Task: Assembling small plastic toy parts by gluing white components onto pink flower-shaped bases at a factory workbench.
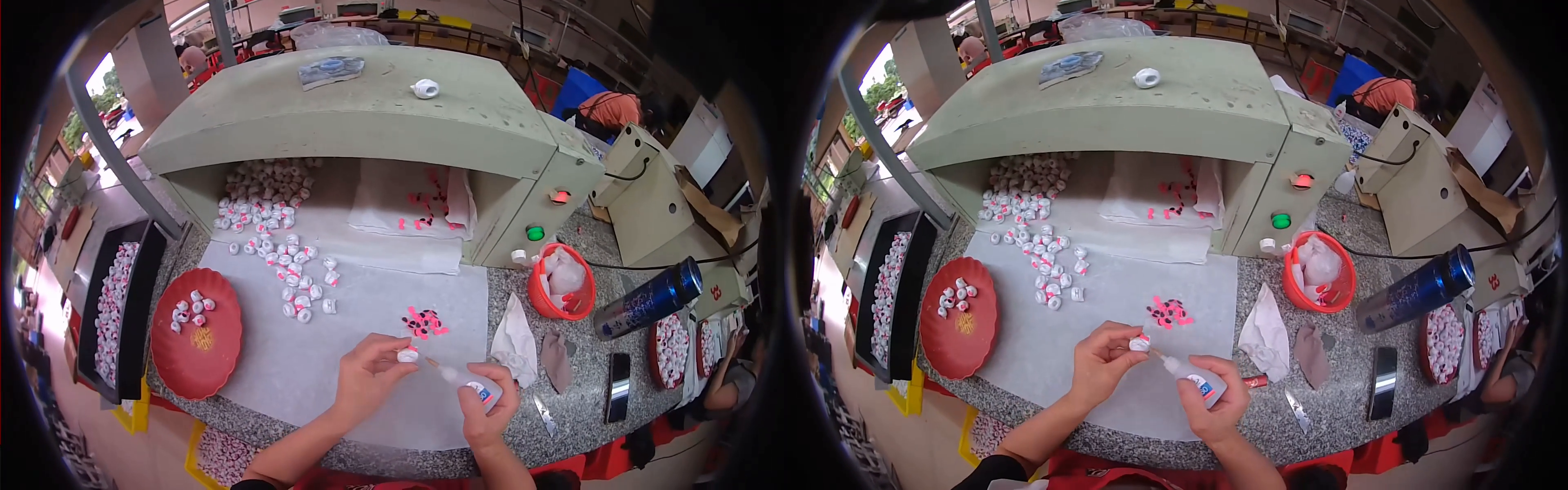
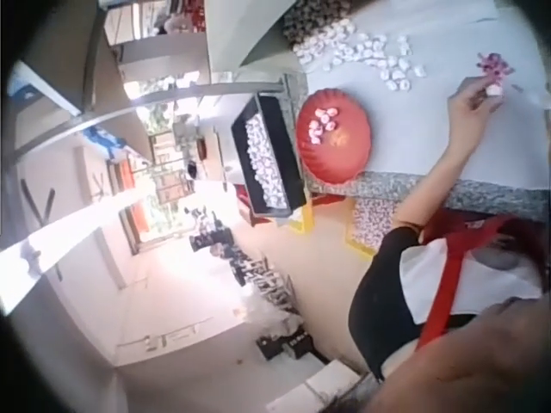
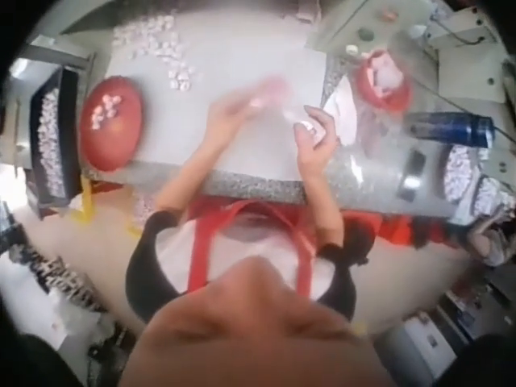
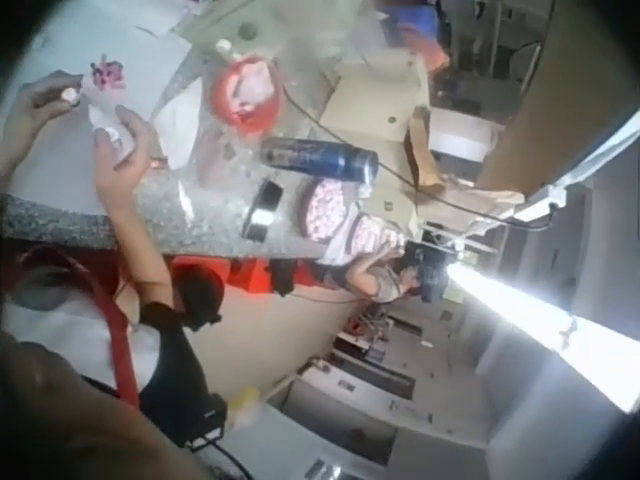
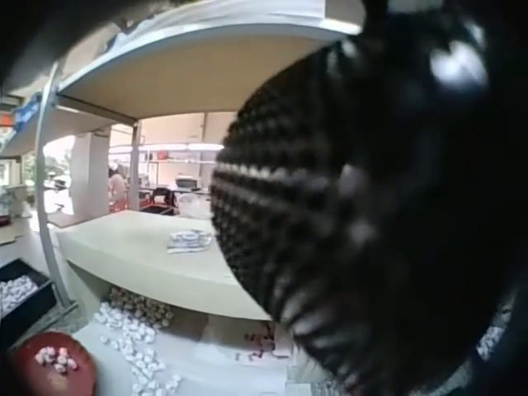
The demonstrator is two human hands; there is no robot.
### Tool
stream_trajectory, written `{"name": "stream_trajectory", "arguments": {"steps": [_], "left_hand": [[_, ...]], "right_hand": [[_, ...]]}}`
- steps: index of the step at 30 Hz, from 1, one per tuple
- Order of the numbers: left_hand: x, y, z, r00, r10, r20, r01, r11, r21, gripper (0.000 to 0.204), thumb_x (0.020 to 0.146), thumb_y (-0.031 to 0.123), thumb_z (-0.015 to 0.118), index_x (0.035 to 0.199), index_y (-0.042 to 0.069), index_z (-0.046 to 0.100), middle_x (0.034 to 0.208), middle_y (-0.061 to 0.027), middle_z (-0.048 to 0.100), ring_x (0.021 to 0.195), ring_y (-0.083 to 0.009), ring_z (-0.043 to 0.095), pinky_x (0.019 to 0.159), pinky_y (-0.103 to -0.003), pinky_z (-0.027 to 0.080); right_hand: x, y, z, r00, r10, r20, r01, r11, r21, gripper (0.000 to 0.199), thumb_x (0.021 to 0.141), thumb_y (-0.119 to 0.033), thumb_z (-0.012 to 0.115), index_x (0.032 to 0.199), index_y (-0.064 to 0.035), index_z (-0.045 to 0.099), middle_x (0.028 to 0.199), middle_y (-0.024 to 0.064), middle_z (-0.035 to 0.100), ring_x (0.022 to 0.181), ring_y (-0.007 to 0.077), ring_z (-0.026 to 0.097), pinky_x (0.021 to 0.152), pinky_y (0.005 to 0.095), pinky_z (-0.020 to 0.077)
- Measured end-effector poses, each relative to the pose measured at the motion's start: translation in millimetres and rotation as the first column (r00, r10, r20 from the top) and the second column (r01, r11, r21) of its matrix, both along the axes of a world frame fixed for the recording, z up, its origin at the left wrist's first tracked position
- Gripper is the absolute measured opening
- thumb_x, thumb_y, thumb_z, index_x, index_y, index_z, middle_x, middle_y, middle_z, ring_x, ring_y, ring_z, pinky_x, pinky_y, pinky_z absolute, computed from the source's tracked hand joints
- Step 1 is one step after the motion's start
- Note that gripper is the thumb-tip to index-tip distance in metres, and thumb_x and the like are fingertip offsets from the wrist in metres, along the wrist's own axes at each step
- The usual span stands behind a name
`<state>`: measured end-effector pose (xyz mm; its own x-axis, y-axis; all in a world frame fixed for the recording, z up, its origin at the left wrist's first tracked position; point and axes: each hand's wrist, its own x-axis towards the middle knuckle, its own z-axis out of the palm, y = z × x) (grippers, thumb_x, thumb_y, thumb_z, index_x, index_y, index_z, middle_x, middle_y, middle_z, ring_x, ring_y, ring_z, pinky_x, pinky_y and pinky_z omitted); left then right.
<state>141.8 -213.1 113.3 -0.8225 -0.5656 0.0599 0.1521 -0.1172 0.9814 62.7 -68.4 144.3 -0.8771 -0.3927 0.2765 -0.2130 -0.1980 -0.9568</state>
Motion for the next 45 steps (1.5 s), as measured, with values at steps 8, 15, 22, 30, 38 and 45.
{"name": "stream_trajectory", "arguments": {"steps": [8,15,22,30,38,45], "left_hand": [[6,2,4,0.997,0.070,0.026,-0.068,0.994,-0.087,0.027,0.074,-0.013,0.057,0.100,-0.005,0.055,0.102,-0.0127,0.053,0.089,-0.0192,0.059,0.078,-0.028,0.052],[6,1,0,0.993,0.101,-0.058,-0.106,0.990,-0.087,0.032,0.072,-0.012,0.060,0.103,-0.001,0.055,0.102,-0.0117,0.054,0.092,-0.0196,0.059,0.079,-0.028,0.052],[7,1,4,0.992,0.084,-0.094,-0.096,0.987,-0.132,0.029,0.073,-0.014,0.057,0.101,-0.006,0.054,0.103,-0.0146,0.052,0.094,-0.0218,0.057,0.082,-0.031,0.051],[7,2,5,0.993,0.085,-0.076,-0.095,0.987,-0.133,0.029,0.072,-0.015,0.057,0.100,-0.006,0.055,0.102,-0.0142,0.052,0.093,-0.0215,0.057,0.081,-0.031,0.052],[8,1,4,0.995,0.094,-0.044,-0.102,0.974,-0.201,0.030,0.071,-0.016,0.058,0.099,-0.006,0.057,0.103,-0.0144,0.052,0.092,-0.0208,0.058,0.080,-0.029,0.052],[9,0,5,0.994,0.103,-0.031,-0.107,0.974,-0.199,0.029,0.071,-0.016,0.057,0.098,-0.007,0.057,0.103,-0.0149,0.052,0.092,-0.0208,0.058,0.079,-0.029,0.052]], "right_hand": [[10,1,7,0.984,0.081,-0.160,-0.041,0.971,0.236,0.022,0.066,-0.003,0.061,0.088,0.0003,0.057,0.074,0.0055,0.058,0.060,0.0083,0.052,0.055,0.0207,0.0410],[8,-2,3,0.957,0.110,-0.268,-0.045,0.970,0.238,0.022,0.066,-0.004,0.063,0.087,0.0002,0.057,0.071,0.0064,0.059,0.057,0.0091,0.054,0.052,0.0210,0.0418],[4,-2,1,0.932,0.114,-0.343,-0.033,0.972,0.233,0.021,0.067,-0.005,0.064,0.086,0.0001,0.057,0.070,0.0072,0.060,0.055,0.0101,0.055,0.051,0.0213,0.0422],[3,-2,0,0.910,0.129,-0.395,-0.039,0.973,0.228,0.022,0.066,-0.004,0.066,0.087,0.0000,0.059,0.072,0.0100,0.062,0.056,0.0152,0.060,0.050,0.0237,0.0455],[2,-4,4,0.895,0.162,-0.416,-0.072,0.972,0.222,0.019,0.065,-0.003,0.065,0.083,-0.0002,0.059,0.071,0.0104,0.062,0.056,0.0159,0.060,0.050,0.0239,0.0449],[-1,-1,6,0.904,0.178,-0.388,-0.083,0.965,0.250,0.018,0.065,-0.002,0.064,0.082,-0.0002,0.059,0.071,0.0103,0.062,0.056,0.0160,0.060,0.050,0.0240,0.0448]]}}
